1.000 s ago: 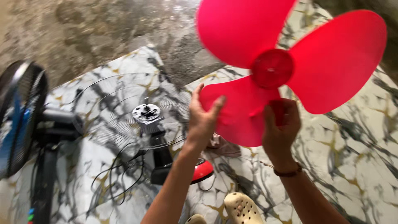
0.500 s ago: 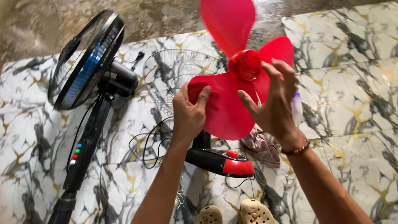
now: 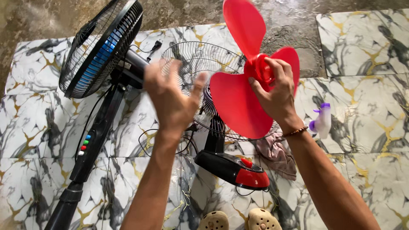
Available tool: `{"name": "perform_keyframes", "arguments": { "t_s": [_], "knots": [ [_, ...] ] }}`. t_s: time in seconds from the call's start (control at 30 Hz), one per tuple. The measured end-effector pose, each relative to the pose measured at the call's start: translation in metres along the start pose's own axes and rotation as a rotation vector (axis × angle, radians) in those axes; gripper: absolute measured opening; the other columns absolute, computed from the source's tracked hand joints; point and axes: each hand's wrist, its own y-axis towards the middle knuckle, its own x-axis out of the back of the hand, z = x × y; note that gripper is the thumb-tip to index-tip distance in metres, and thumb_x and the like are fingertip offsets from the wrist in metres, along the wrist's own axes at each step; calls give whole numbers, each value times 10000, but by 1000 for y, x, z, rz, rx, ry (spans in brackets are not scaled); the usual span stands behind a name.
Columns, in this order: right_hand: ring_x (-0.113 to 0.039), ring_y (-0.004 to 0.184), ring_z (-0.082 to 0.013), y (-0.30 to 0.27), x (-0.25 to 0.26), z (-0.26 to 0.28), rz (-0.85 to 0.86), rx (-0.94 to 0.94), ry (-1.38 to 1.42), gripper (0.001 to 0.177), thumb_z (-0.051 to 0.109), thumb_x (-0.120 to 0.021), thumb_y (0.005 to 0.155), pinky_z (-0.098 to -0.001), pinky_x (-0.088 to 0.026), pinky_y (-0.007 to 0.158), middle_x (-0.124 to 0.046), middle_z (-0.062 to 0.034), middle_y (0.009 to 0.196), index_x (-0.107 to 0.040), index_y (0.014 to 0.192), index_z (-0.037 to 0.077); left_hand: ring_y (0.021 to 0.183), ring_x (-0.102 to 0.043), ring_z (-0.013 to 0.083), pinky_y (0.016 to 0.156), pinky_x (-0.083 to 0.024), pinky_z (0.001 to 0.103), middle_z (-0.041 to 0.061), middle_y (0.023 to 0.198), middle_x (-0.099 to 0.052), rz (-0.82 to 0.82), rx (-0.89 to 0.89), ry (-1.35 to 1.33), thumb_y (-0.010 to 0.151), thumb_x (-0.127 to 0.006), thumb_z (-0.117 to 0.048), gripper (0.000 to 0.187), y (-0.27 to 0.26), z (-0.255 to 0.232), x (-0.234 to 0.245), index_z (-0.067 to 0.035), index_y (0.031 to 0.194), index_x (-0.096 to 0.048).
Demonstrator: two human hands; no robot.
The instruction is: The person assembles a black electric fan by attaching the front grille, securing the motor housing, and mounting a red fan blade. They then handle a second fan with blue blades, removing its front grille and detaching the blade from the motor shaft.
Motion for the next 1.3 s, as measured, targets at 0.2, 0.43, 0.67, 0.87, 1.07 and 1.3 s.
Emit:
{"name": "perform_keyframes", "arguments": {
  "t_s": [0.2,0.43,0.67,0.87,1.07,1.3],
  "knots": [
    [-563,1238,-370,-9,-30,-19,172,46,0,622,164,-860,814,-420,-536,1015,-543,-209,1372,-603,1356,3,858,-762,315,660,-613,381,203,1267,-562,243,704,-587,905,-589,-81,845,-14,61,-28,-23,1589,-95],
    [-566,1248,-353,-21,-48,-1,297,23,90,612,166,-863,789,-426,-522,1020,-558,-162,1386,-613,1331,31,910,-747,282,674,-665,354,195,1298,-541,355,690,-822,932,-434,97,696,-57,77,2,16,1585,-207],
    [-647,1189,-270,-41,-31,8,376,-71,286,584,149,-826,828,-365,-567,969,-580,-132,1378,-604,1353,21,937,-743,251,703,-653,323,160,1365,-544,416,662,-807,898,-435,87,736,-79,59,43,8,1584,-177],
    [-638,1175,-259,-64,-28,10,438,-86,273,586,153,-815,823,-340,-592,940,-557,-158,1373,-599,1348,9,886,-762,174,623,-603,283,108,1353,-599,469,668,-607,934,-475,-19,693,-77,39,52,-1,1576,-216],
    [-631,1187,-311,-81,-37,15,437,-52,194,613,185,-834,835,-391,-550,964,-559,-173,1378,-587,1363,-4,1335,-456,429,1061,-421,476,333,1479,-414,408,355,-91,954,-735,-258,824,-71,24,57,99,1534,-271],
    [-662,1115,-288,-86,-41,17,416,-162,217,623,236,-797,806,-370,-594,904,-548,-165,1349,-563,1343,22,1471,-289,440,1217,-239,550,301,1515,-401,340,-111,-46,951,-692,-313,630,-51,-14,29,41,1432,-494]
  ]
}}
